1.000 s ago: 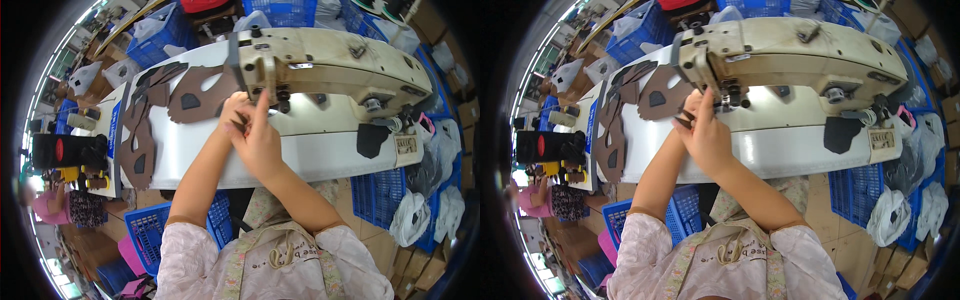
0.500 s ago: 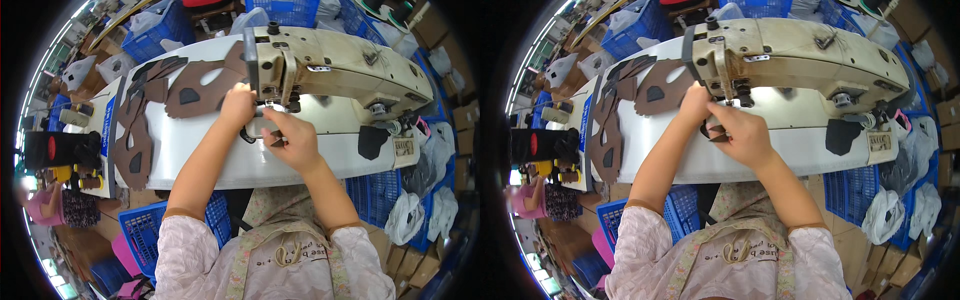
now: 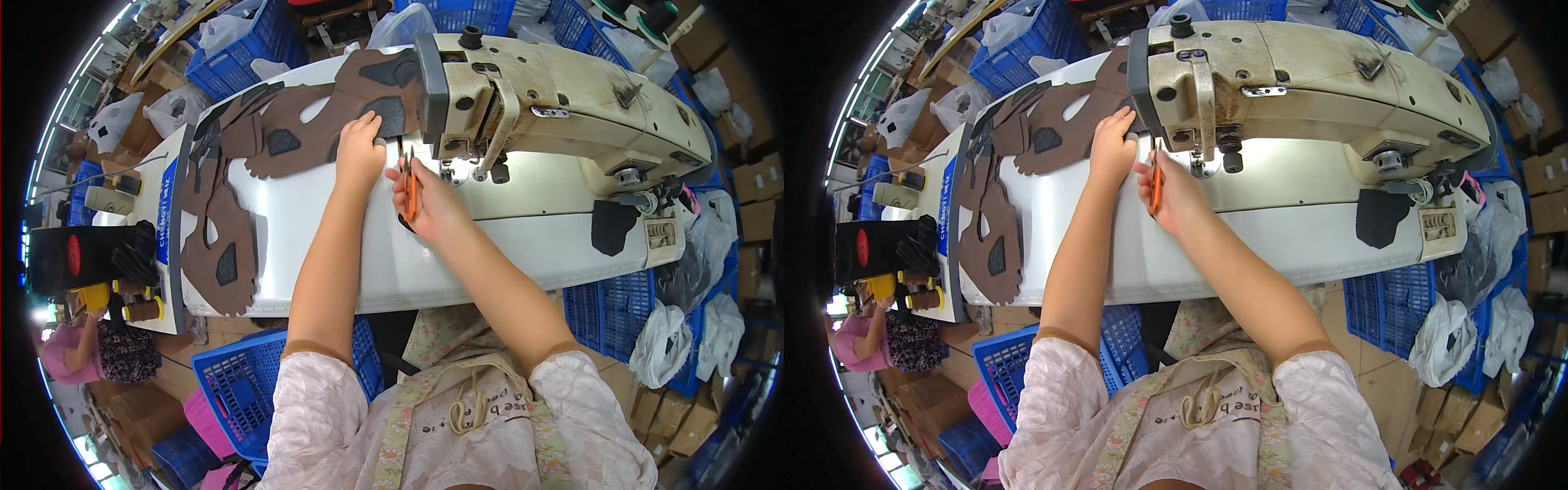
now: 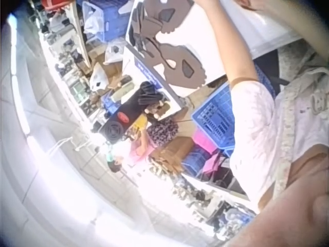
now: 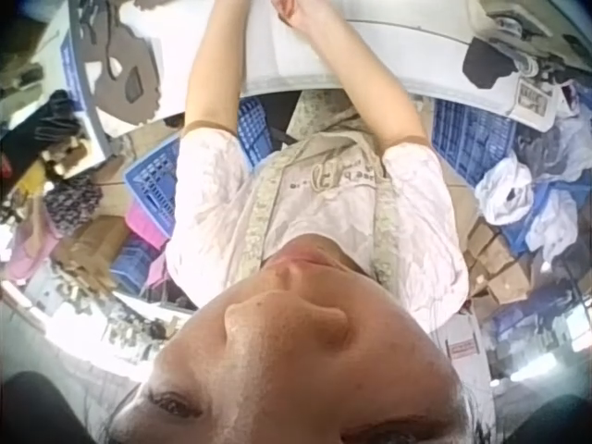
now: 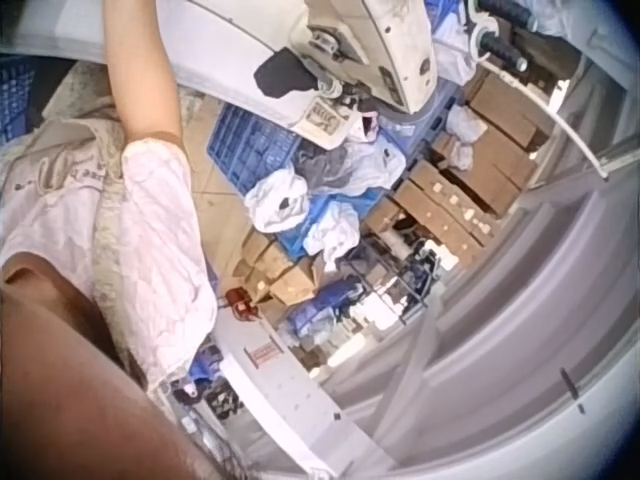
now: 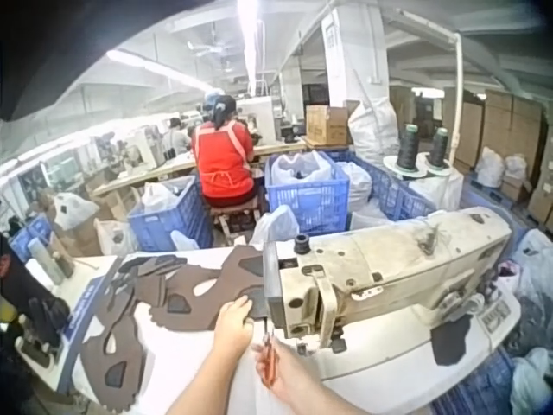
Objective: The recorder uses an industrial sewing machine to stitch together components of a shoe upper.
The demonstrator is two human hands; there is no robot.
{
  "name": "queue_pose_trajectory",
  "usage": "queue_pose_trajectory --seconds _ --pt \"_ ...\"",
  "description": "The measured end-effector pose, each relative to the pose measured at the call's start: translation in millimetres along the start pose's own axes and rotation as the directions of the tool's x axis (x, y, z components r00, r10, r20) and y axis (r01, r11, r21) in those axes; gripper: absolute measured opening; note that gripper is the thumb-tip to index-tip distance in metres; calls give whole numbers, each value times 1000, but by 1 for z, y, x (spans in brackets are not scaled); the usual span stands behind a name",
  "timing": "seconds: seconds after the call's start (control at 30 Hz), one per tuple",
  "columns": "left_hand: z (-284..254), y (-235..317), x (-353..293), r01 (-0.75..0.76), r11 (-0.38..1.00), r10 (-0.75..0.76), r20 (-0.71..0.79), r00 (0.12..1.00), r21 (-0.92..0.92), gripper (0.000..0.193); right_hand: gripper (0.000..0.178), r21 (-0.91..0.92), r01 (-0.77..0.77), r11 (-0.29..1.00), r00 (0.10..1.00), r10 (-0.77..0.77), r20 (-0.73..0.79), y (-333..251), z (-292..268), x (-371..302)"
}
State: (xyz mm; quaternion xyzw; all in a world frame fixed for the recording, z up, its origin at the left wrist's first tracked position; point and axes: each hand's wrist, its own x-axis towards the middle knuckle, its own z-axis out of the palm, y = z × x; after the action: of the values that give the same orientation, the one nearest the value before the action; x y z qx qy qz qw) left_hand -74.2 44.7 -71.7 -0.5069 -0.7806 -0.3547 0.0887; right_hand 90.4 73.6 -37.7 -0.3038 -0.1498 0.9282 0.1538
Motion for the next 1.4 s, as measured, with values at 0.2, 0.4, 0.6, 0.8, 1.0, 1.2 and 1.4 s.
queue_pose_trajectory --seconds 0.2,0.4,0.6,0.8,1.0,1.2,1.4 --pt "-5 1 -4 86 990 -87 -8 996 -114 44 25 173 79 982 991 -58 -120 1 17 17" --pt "-5 0 -4 48 990 -59 -81 995 -130 42 22 210 95 973 994 -80 -81 3 13 32" --pt "-7 1 -6 12 993 -24 -103 994 -122 41 20 257 99 961 981 -51 -189 -2 27 26" --pt "-1 -3 -2 -53 998 50 -72 996 -44 42 22 143 3 990 988 19 -152 3 9 9" --pt "-2 -23 -5 -54 995 50 45 998 87 37 23 -797 357 488 934 -199 298 -34 -60 -140" --pt "-11 -20 -7 -8 996 6 26 1000 92 22 19 -897 -7 -442 507 -774 378 -208 -154 -243" --pt "-3 8 1 15 998 -21 107 994 55 26 22 -715 -317 -623 364 -776 516 -273 -318 -262"
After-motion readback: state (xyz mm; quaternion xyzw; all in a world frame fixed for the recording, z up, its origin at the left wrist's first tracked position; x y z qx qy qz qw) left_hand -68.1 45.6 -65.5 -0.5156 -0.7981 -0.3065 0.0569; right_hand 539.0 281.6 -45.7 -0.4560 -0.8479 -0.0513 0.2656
